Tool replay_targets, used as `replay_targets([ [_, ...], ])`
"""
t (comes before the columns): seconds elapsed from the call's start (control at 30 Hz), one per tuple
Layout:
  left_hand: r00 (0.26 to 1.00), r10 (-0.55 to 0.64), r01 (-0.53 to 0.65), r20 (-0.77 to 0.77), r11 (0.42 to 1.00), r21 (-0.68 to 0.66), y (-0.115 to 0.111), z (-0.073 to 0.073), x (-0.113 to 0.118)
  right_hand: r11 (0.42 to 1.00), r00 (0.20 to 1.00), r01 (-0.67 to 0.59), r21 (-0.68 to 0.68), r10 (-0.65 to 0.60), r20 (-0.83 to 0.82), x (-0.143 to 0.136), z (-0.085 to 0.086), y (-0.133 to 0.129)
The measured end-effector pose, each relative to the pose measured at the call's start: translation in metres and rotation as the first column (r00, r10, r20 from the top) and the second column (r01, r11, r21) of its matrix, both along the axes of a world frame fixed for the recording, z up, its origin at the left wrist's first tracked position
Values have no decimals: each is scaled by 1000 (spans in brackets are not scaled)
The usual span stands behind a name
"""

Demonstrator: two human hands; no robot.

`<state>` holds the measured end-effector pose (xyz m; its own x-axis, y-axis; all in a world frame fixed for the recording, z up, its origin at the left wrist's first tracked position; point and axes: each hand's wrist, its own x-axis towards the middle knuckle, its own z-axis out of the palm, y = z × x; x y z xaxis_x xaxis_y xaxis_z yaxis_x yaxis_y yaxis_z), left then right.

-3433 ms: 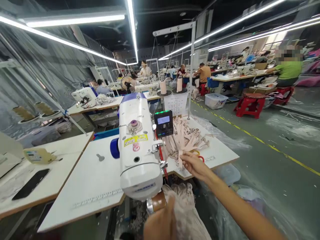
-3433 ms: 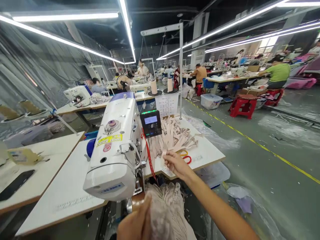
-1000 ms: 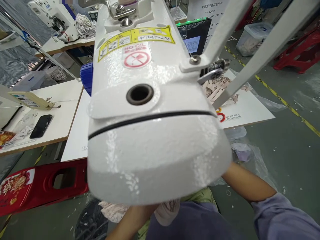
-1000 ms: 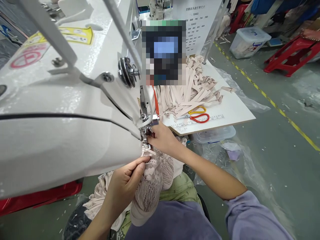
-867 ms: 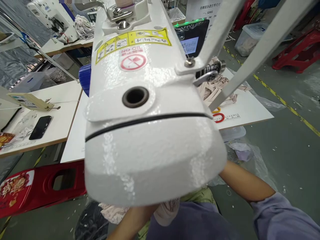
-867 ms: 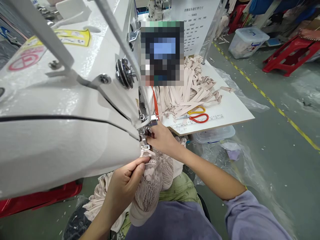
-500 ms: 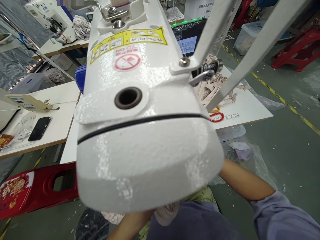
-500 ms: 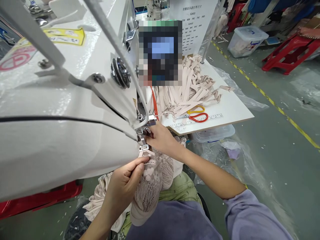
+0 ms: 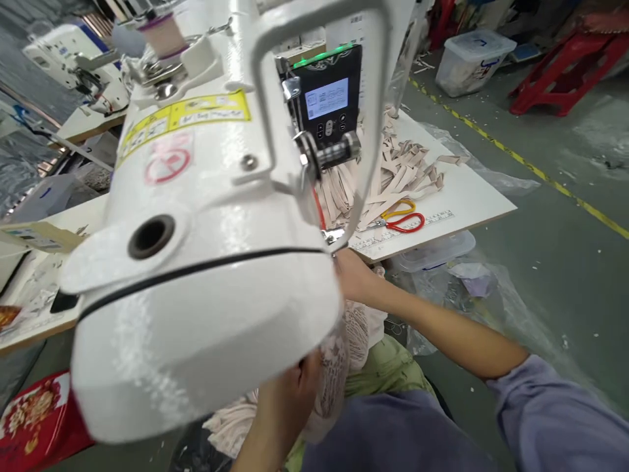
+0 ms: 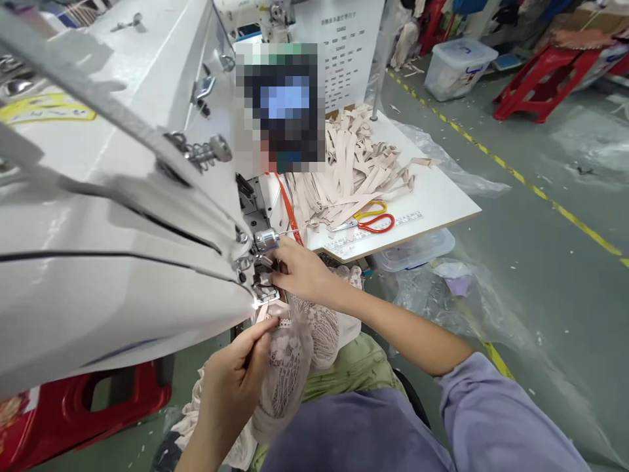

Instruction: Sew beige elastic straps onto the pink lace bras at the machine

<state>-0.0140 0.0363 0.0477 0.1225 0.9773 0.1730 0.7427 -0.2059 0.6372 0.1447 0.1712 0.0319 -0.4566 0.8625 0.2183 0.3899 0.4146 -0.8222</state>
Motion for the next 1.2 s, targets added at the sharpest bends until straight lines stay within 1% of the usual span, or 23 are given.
replay_targets([
  [0.1, 997, -40, 47, -73, 994, 95, 0, 1, -1, 1000, 999, 28, -1, -28, -30, -2, -1, -1],
  [0.2, 989, -72, 90, -128, 986, 139, 2, 3, -3, 998, 998, 47, 45, -45, -37, -5, -6, -2],
  [0.37, 987, -44, 72, -156, 980, 185, 0, 0, -7, 994, 998, 47, 94, -50, 27, -9, -11, -1],
  [0.53, 983, -42, 80, -177, 974, 211, -1, -5, -7, 997, 999, 48, 66, -48, 4, -8, -7, -2],
  [0.8, 974, -64, 120, -218, 960, 255, 2, -1, -1, 997, 995, 65, 36, -62, -72, -5, -2, -5],
  [0.9, 974, -36, 92, -225, 966, 241, 0, -5, -2, 998, 994, 62, 29, -59, -95, -4, -1, -5],
  [0.97, 969, 33, 26, -245, 973, 231, -3, -8, -4, 998, 993, 64, 29, -60, -104, -4, -2, -5],
  [1.03, 952, 156, -73, -263, 951, 301, -7, -11, -3, 997, 991, 70, 33, -66, -114, -3, -2, -5],
  [1.1, 929, 258, -127, -264, 895, 428, -12, -13, 3, 996, 989, 76, 36, -71, -126, -3, -5, -4],
  [1.13, 926, 270, -117, -265, 870, 478, -14, -14, 8, 996, 989, 79, 40, -73, -128, -3, -6, -4],
  [1.17, 927, 256, -89, -275, 861, 501, -16, -15, 15, 996, 989, 83, 41, -77, -128, -3, -8, -4],
  [1.2, 927, 231, -57, -295, 865, 498, -18, -15, 22, 995, 989, 86, 40, -81, -123, -3, -10, -5],
])
